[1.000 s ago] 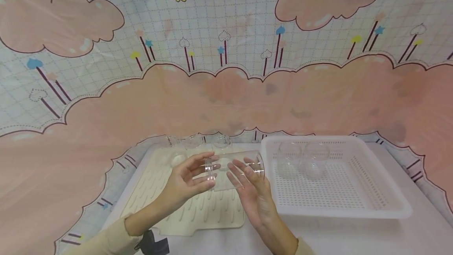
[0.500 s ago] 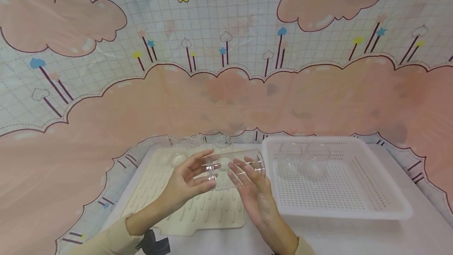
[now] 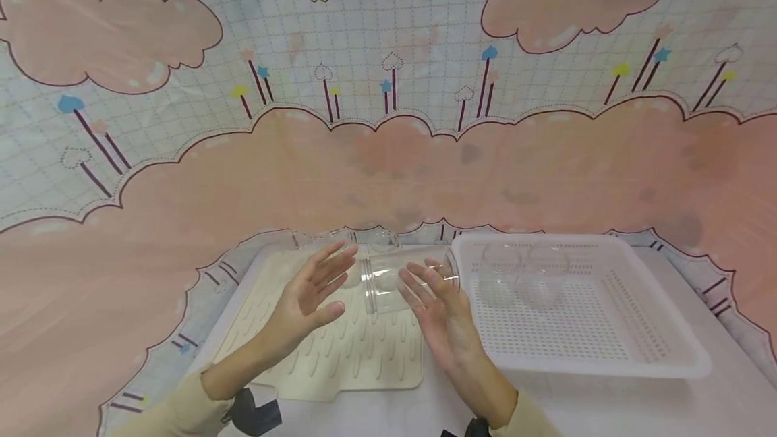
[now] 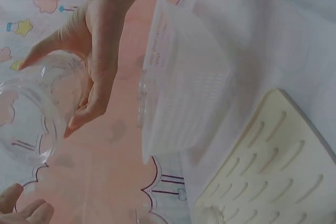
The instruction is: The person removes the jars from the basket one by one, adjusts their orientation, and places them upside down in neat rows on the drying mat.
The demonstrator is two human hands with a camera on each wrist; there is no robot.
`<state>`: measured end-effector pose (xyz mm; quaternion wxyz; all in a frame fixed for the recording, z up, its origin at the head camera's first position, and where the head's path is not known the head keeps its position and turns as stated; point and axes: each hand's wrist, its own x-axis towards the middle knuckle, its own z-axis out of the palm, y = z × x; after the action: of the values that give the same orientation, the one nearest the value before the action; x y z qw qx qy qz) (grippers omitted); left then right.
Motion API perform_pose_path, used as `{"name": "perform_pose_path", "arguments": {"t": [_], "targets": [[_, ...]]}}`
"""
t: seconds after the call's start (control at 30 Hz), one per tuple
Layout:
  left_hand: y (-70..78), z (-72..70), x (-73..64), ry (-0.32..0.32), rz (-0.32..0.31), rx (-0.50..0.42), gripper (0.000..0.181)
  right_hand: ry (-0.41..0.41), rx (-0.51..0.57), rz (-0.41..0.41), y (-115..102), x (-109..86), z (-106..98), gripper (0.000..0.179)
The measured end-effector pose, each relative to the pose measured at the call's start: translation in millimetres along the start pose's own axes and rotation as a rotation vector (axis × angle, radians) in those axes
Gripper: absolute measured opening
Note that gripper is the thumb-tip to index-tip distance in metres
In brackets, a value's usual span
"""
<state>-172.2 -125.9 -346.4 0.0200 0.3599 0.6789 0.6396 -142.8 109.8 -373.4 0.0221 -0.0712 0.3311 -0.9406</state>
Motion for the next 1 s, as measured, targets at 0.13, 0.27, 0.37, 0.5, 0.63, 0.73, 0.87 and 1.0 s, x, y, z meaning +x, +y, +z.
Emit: {"name": "perform_pose_path", "arguments": {"t": [0.13,0.27,0.37,0.5,0.63,0.73,0.87,1.0], "targets": [[0.0,-10.7,-4.0,0.027,0.015,0.027,0.070,0.027,-0.015,0.000,-1.0,4.4,0.4,0.026],[-3.1,-23.0,-10.3,0.060,0.004,0.059,0.065,0.034,-0.027,0.011,-1.5,8.0,-0.6,0.024],[-7.1,-31.8,-16.6,0.090,-0.015,0.088,0.062,0.039,-0.040,0.026,-1.8,10.3,-1.6,0.019],[-14.4,-43.6,-28.5,0.117,-0.048,0.135,0.060,0.053,-0.041,0.036,-0.5,14.1,-1.8,0.015],[-25.2,-57.0,-40.6,0.125,-0.098,0.173,0.059,0.053,-0.054,0.027,1.8,18.2,-1.3,0.016],[-33.6,-67.6,-48.0,0.129,-0.145,0.195,0.059,0.055,-0.068,0.026,3.7,21.0,-0.5,0.010],[-45.0,-83.0,-56.1,0.135,-0.189,0.222,0.058,0.088,-0.068,0.038,7.0,26.3,2.6,0.008],[-56.4,-98.0,-65.4,0.119,-0.217,0.338,0.061,0.114,-0.077,0.041,12.4,32.0,8.6,0.014]]}}
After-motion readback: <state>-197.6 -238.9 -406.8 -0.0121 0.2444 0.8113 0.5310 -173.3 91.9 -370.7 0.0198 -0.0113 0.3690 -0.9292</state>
